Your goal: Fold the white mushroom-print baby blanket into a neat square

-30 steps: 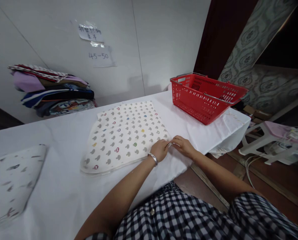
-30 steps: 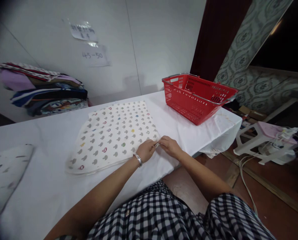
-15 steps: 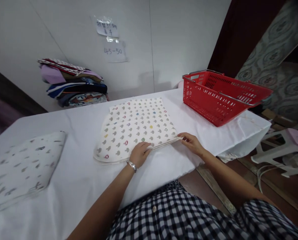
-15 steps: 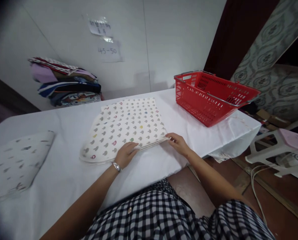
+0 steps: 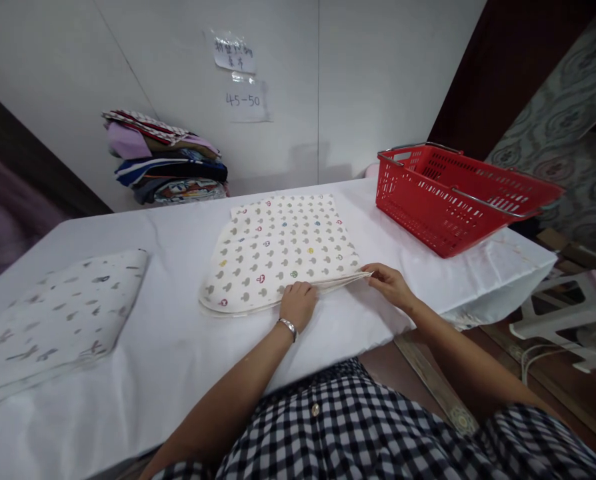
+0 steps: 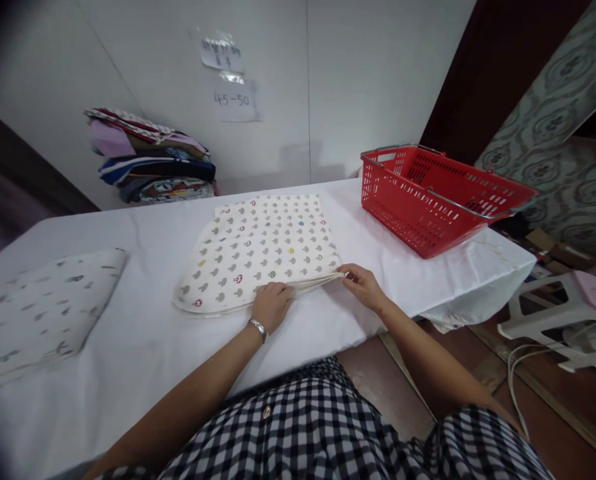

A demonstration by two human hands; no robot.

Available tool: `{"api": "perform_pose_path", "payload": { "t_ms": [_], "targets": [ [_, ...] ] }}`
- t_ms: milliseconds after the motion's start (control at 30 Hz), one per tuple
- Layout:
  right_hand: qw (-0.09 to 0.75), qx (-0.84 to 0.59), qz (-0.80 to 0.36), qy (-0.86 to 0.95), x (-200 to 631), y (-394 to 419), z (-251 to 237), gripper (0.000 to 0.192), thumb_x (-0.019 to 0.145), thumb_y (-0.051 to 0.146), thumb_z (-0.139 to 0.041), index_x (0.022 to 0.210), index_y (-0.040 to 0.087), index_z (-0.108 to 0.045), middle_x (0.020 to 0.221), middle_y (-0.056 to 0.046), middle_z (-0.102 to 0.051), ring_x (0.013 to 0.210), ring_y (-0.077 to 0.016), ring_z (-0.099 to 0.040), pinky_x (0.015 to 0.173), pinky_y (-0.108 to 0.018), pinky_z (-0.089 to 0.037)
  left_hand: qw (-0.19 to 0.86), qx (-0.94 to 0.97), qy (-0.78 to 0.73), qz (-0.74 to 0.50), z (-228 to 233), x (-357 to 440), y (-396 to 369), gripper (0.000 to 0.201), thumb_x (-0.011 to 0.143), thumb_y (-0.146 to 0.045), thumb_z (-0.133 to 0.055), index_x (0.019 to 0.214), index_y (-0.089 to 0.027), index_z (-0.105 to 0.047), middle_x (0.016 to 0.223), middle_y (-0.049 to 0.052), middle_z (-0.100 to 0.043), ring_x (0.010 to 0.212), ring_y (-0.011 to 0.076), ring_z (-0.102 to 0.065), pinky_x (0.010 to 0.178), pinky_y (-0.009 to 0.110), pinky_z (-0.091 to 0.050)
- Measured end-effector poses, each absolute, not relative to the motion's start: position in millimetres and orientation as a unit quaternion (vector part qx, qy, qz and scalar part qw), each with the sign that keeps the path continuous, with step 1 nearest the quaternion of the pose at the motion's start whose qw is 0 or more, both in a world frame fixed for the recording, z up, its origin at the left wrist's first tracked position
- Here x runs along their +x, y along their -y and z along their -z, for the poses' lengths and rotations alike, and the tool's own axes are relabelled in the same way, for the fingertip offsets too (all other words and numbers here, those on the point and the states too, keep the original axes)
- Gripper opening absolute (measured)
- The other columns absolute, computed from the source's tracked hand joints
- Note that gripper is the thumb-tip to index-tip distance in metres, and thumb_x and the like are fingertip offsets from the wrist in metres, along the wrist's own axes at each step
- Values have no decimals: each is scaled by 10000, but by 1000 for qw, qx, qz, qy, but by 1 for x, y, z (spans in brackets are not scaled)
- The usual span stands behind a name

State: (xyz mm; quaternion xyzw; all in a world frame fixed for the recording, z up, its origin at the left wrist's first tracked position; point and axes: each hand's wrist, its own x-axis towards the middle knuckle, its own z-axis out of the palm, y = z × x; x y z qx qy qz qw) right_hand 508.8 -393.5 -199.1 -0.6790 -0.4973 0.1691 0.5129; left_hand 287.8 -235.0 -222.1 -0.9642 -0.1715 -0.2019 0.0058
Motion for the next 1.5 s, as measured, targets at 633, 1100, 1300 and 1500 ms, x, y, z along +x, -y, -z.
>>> {"api": "perform_pose_path", "payload": {
  "t_ms": [633, 1100, 1300, 1500],
  "targets": [
    [482, -681, -176, 523, 507, 404, 212, 207, 825, 365, -555, 951, 210, -610, 887, -42, -643, 759, -161, -575, 692, -296, -471, 62, -942, 81, 320, 214, 274, 240, 169, 837, -90, -485, 790, -189, -615, 1021, 44, -628, 901, 182, -506, 745, 343, -360],
    [535, -674, -213, 463, 506, 400, 222, 290, 776, 448, -604, 937, 207, -612, 879, -43, -657, 803, -177, -599, 739, -321, -491, 43, -958, 38, 281, 223, 271, 237, 175, 873, -121, -457, 861, -201, -613, 917, 32, -634, 868, 156, -530, 761, 341, -347],
    [544, -668, -218, 459, 505, 400, 220, 262, 778, 422, -613, 926, 205, -612, 875, -37, -652, 789, -164, -594, 734, -309, -484, 46, -956, 14, 289, 221, 271, 233, 176, 871, -107, -451, 853, -195, -603, 875, 26, -632, 837, 154, -522, 740, 330, -340],
    [557, -659, -221, 454, 504, 398, 221, 252, 777, 393, -622, 934, 196, -605, 859, -32, -641, 759, -151, -579, 711, -300, -478, 51, -947, 59, 312, 220, 275, 230, 168, 863, -115, -460, 790, -194, -589, 853, 34, -627, 812, 163, -495, 715, 325, -331]
  ]
}}
